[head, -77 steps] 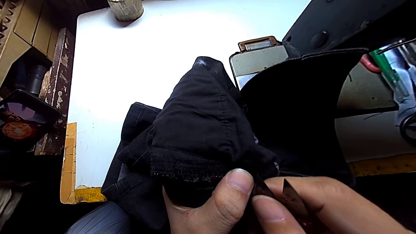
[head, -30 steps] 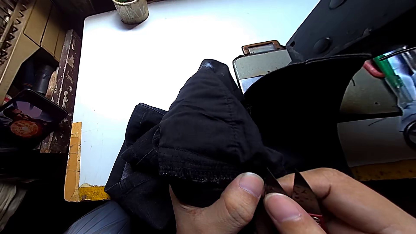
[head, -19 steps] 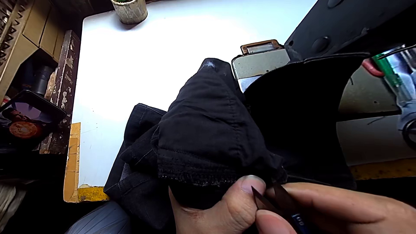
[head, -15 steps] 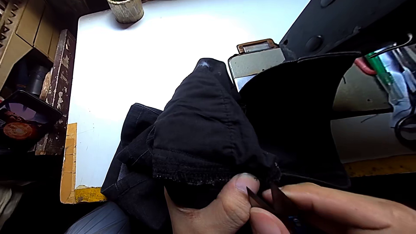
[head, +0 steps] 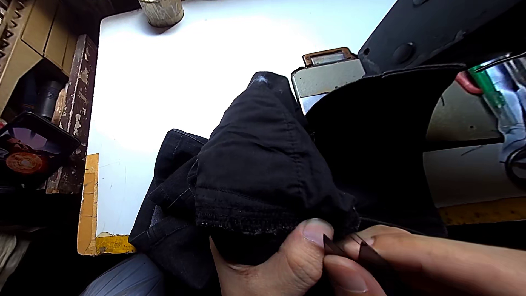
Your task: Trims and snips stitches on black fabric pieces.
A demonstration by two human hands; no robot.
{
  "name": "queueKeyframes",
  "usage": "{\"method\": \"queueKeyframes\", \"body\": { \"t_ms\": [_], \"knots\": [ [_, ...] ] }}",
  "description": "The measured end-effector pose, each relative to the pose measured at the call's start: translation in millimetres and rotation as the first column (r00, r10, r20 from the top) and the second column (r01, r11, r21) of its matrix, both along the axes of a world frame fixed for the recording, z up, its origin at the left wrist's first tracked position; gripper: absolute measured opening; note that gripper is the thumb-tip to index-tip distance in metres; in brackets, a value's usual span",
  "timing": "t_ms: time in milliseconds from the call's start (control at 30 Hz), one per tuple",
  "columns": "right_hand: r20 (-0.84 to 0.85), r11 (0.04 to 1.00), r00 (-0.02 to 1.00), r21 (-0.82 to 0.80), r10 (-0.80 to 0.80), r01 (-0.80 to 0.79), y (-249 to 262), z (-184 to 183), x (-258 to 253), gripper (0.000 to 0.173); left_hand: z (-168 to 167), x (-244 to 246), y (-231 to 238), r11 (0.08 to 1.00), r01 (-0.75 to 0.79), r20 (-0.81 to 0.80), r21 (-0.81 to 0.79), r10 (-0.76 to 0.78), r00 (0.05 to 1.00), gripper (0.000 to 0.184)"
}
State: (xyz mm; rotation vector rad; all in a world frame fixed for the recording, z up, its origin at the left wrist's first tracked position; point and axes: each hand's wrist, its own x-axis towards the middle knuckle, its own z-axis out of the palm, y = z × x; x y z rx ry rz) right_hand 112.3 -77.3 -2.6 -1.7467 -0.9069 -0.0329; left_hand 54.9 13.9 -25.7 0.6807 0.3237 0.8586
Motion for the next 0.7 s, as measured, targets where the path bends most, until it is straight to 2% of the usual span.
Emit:
{"method": "queueKeyframes", "body": {
  "t_ms": [133,233,300,367,467,567,633,700],
  "knots": [
    [0.082,1.0,0.997,0.005,0.011,-0.011,-0.5,-1.4,3.0,0.017,1.7,0.0,0.3,1.0,-0.012,-0.033,0.001,0.012,0.999,0.022],
    [0.119,0.995,0.99,0.063,0.07,-0.078,4.7,9.7,1.2,0.025,-1.1,1.8,3.8,1.0,-0.006,-0.113,0.028,0.009,0.994,0.026],
    [0.039,0.991,0.993,0.072,0.111,-0.113,5.6,14.9,1.2,0.026,-1.3,1.7,3.6,1.0,-0.011,-0.115,0.019,0.014,0.993,0.027],
    [-0.07,0.985,0.985,0.083,0.159,-0.153,-0.1,9.1,7.4,0.017,1.2,-0.2,1.1,1.0,-0.017,-0.109,0.009,0.018,0.994,0.029],
    [-0.151,0.987,0.98,0.114,0.126,-0.11,-7.7,5.7,19.0,0.019,3.1,-2.0,4.6,1.0,-0.019,-0.074,0.012,0.02,0.997,0.031],
    [-0.197,0.991,0.973,0.085,0.121,-0.106,-16.1,14.9,27.1,0.024,12.7,-5.7,8.6,0.996,-0.012,-0.073,0.09,0.019,0.997,0.032],
    [-0.243,0.983,0.953,0.056,0.181,-0.173,-18.4,24.2,32.9,0.03,18.6,-8.5,11.0,0.979,-0.014,-0.069,0.202,0.029,0.997,0.029],
    [-0.216,0.985,0.962,-0.007,0.166,-0.172,-14.5,33.3,33.4,0.031,22.2,-12.8,15.8,0.938,-0.026,-0.026,0.346,0.037,0.999,0.02]
  ]
}}
